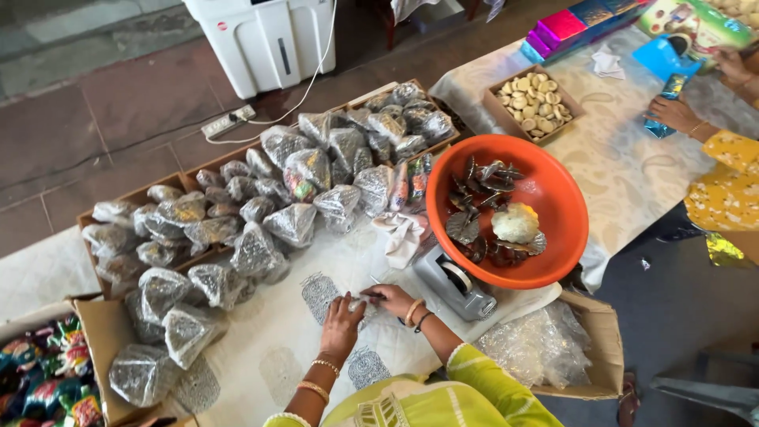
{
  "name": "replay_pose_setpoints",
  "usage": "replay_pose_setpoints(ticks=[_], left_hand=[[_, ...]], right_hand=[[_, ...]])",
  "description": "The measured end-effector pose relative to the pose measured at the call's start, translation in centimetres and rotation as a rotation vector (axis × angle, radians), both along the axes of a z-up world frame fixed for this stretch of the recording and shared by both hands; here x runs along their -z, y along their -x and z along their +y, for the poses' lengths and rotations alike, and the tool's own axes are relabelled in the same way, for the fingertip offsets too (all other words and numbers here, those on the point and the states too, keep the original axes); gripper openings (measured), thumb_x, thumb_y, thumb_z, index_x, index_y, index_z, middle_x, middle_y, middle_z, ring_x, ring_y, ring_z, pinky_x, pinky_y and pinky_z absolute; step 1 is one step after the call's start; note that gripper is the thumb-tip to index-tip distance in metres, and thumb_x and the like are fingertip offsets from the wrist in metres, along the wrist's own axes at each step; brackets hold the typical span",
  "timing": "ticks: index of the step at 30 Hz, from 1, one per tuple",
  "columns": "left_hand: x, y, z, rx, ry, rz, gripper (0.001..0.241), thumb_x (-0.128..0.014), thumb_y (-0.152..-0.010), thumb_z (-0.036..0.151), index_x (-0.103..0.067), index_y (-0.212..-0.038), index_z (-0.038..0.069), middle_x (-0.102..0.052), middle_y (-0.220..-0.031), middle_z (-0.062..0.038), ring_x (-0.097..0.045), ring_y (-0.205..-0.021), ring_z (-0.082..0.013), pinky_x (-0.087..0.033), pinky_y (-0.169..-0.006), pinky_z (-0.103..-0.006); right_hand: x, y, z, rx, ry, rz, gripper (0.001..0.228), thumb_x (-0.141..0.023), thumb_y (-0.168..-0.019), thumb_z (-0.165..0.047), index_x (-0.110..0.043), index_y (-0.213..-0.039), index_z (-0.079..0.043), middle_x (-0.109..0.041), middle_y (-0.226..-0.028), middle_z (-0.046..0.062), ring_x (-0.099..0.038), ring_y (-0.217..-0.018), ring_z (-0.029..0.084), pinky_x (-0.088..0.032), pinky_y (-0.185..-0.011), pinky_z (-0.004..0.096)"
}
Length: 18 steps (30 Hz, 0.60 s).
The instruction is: The person wraps colorful decorative figurines in bubble wrap at a work table, folding the plastic around each item and sealing it with tape from a tape dispenser, placing the wrapped pieces into cardboard boxes alongside other already wrapped items.
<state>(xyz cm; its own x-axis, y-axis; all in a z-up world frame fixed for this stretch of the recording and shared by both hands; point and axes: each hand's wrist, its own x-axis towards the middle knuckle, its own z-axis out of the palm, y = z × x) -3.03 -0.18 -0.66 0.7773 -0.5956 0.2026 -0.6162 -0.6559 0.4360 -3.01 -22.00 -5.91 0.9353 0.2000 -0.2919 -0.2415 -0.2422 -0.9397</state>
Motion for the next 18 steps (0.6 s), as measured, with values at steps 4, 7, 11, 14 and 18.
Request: replay_pose_setpoints(ticks=[4,7,11,14,18], left_hand=[[0.0,-0.5,-1.0,0.071,0.034,0.016,0.035,-0.068,-0.085,0.008,-0.071,-0.119,0.014,-0.058,-0.136,-0.02,-0.054,-0.125,-0.0403,-0.048,-0.103,-0.0493],[0.6,-0.7,-1.3,0.089,0.017,-0.007,0.035,-0.067,-0.085,0.006,-0.072,-0.118,0.016,-0.057,-0.138,-0.019,-0.053,-0.128,-0.0394,-0.047,-0.106,-0.0491],[0.6,-0.8,-1.3,0.094,-0.046,0.024,0.033,-0.066,-0.087,0.006,-0.071,-0.118,0.016,-0.055,-0.143,-0.018,-0.05,-0.133,-0.0386,-0.045,-0.109,-0.0484],[0.1,-1.1,-1.5,0.091,-0.066,0.054,0.032,-0.066,-0.088,0.009,-0.071,-0.119,0.016,-0.053,-0.145,-0.018,-0.048,-0.135,-0.0379,-0.043,-0.111,-0.0478],[-0.3,-1.2,-1.6,0.078,-0.064,0.097,0.03,-0.066,-0.092,0.015,-0.07,-0.121,0.017,-0.052,-0.146,-0.017,-0.047,-0.137,-0.0366,-0.042,-0.112,-0.0459]], right_hand=[[0.3,0.7,-0.4,0.142,0.088,0.009,0.024,-0.073,-0.094,-0.015,-0.075,-0.116,-0.007,-0.078,-0.102,0.004,-0.069,-0.087,0.012,-0.057,-0.08,0.029],[1.0,0.8,-0.1,0.128,0.172,-0.016,0.018,-0.074,-0.091,-0.013,-0.073,-0.107,-0.004,-0.076,-0.093,0.007,-0.069,-0.081,0.016,-0.056,-0.076,0.03],[1.8,0.8,1.2,0.17,0.377,-0.19,0.014,-0.075,-0.087,-0.009,-0.069,-0.097,-0.002,-0.074,-0.091,0.013,-0.071,-0.082,0.023,-0.056,-0.074,0.034],[2.8,0.8,1.4,0.203,0.471,-0.294,0.011,-0.074,-0.089,-0.007,-0.069,-0.097,-0.002,-0.074,-0.094,0.015,-0.07,-0.087,0.027,-0.055,-0.078,0.037],[-2.1,1.5,1.4,0.224,0.215,-0.061,0.022,-0.066,-0.092,-0.006,-0.067,-0.114,-0.009,-0.074,-0.104,0.005,-0.071,-0.092,0.014,-0.057,-0.084,0.031]])
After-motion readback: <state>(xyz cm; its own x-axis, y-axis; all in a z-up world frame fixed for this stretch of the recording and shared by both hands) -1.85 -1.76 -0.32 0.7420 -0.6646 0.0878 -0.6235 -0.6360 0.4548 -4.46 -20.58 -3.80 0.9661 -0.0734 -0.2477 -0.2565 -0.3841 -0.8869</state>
